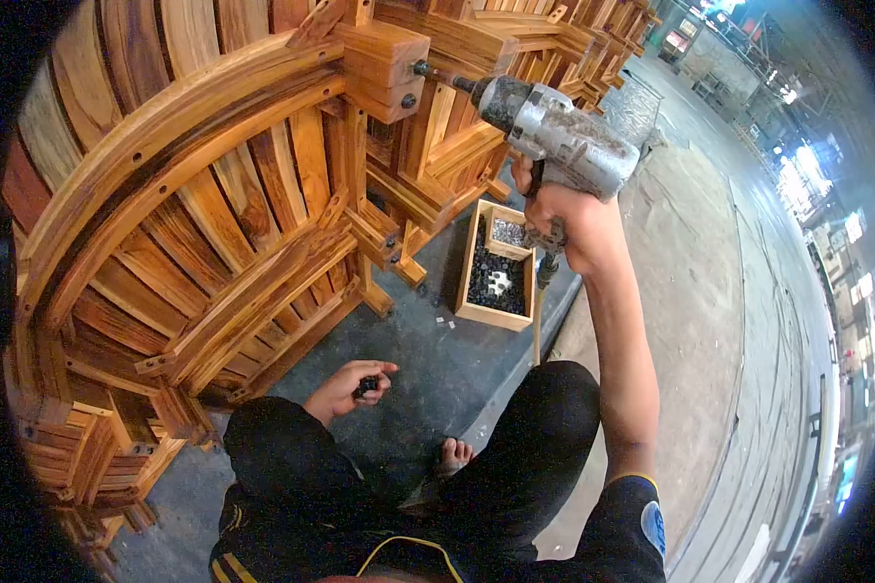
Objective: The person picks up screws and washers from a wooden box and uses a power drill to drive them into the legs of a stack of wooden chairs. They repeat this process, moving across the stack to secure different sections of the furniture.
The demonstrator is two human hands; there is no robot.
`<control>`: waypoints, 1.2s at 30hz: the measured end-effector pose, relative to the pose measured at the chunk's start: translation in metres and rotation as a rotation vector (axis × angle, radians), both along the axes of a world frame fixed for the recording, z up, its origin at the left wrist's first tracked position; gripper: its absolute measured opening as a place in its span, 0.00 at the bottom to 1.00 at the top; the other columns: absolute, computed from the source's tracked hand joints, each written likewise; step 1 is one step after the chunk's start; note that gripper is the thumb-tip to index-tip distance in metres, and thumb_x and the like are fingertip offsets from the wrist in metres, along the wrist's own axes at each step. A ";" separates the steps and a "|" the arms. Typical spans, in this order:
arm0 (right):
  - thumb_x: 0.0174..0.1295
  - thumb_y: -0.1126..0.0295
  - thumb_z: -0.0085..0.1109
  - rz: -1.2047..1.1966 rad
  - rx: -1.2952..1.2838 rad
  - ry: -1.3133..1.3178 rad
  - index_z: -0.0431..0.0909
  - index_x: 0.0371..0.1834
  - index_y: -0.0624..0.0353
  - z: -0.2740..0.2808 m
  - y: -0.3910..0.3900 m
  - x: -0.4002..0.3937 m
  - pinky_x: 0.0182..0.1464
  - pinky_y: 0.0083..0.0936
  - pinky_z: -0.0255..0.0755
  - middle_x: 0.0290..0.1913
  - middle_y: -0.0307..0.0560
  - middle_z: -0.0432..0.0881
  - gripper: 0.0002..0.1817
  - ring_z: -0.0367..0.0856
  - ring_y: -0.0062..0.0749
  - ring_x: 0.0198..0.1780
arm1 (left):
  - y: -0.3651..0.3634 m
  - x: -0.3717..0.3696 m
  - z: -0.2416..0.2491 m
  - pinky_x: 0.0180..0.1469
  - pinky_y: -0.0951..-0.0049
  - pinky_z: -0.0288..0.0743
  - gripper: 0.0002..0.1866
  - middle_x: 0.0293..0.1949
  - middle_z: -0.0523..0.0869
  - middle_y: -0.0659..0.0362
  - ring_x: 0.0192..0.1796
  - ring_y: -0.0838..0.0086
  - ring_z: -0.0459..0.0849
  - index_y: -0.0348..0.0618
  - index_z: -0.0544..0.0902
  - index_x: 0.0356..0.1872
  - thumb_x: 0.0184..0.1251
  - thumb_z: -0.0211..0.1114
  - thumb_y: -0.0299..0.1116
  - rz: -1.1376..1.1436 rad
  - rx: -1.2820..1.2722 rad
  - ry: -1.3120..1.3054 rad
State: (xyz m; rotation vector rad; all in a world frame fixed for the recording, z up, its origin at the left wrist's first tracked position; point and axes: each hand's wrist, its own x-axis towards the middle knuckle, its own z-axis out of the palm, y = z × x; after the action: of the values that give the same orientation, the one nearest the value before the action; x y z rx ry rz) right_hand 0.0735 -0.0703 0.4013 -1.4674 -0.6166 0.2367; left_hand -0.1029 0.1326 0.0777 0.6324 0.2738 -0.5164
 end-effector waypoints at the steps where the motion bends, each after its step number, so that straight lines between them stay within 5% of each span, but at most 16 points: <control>1: 0.31 0.81 0.47 -0.024 -0.017 -0.025 0.70 0.34 0.60 -0.002 0.001 -0.001 0.20 0.19 0.57 0.28 0.42 0.71 0.20 0.60 0.20 0.17 | -0.001 -0.003 0.002 0.20 0.81 0.60 0.15 0.27 0.76 0.60 0.20 0.81 0.68 0.34 0.73 0.52 0.71 0.47 0.31 -0.034 0.076 0.010; 17: 0.39 0.84 0.49 0.021 0.076 0.052 0.72 0.34 0.64 -0.006 -0.001 0.000 0.21 0.19 0.59 0.28 0.41 0.74 0.15 0.64 0.22 0.19 | 0.000 -0.011 0.036 0.19 0.81 0.59 0.20 0.25 0.74 0.61 0.21 0.83 0.67 0.31 0.68 0.62 0.74 0.44 0.32 -0.104 0.175 -0.131; 29: 0.42 0.83 0.52 -0.023 0.078 -0.003 0.76 0.32 0.64 0.000 0.000 -0.010 0.18 0.19 0.56 0.22 0.37 0.73 0.11 0.64 0.18 0.17 | 0.009 -0.011 0.009 0.19 0.84 0.59 0.18 0.24 0.74 0.62 0.19 0.84 0.68 0.32 0.73 0.55 0.72 0.47 0.33 -0.117 0.171 -0.032; 30: 0.37 0.85 0.48 -0.068 0.040 -0.007 0.77 0.34 0.66 0.001 0.002 -0.012 0.17 0.17 0.56 0.28 0.40 0.76 0.17 0.67 0.19 0.21 | 0.008 -0.011 0.013 0.19 0.84 0.59 0.18 0.24 0.75 0.62 0.19 0.83 0.68 0.31 0.73 0.56 0.72 0.47 0.32 -0.092 0.158 -0.022; 36: 0.40 0.85 0.50 -0.080 0.054 -0.069 0.76 0.33 0.67 -0.007 0.004 -0.012 0.17 0.17 0.56 0.27 0.41 0.76 0.14 0.66 0.19 0.18 | 0.008 -0.011 0.015 0.19 0.83 0.59 0.17 0.24 0.74 0.62 0.18 0.83 0.67 0.33 0.73 0.56 0.73 0.48 0.32 -0.102 0.217 -0.025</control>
State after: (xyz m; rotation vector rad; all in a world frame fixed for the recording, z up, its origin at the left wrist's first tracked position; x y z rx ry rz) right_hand 0.0613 -0.0667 0.3942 -1.4496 -0.6141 0.1065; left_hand -0.1136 0.1408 0.0926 0.8667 0.2766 -0.5811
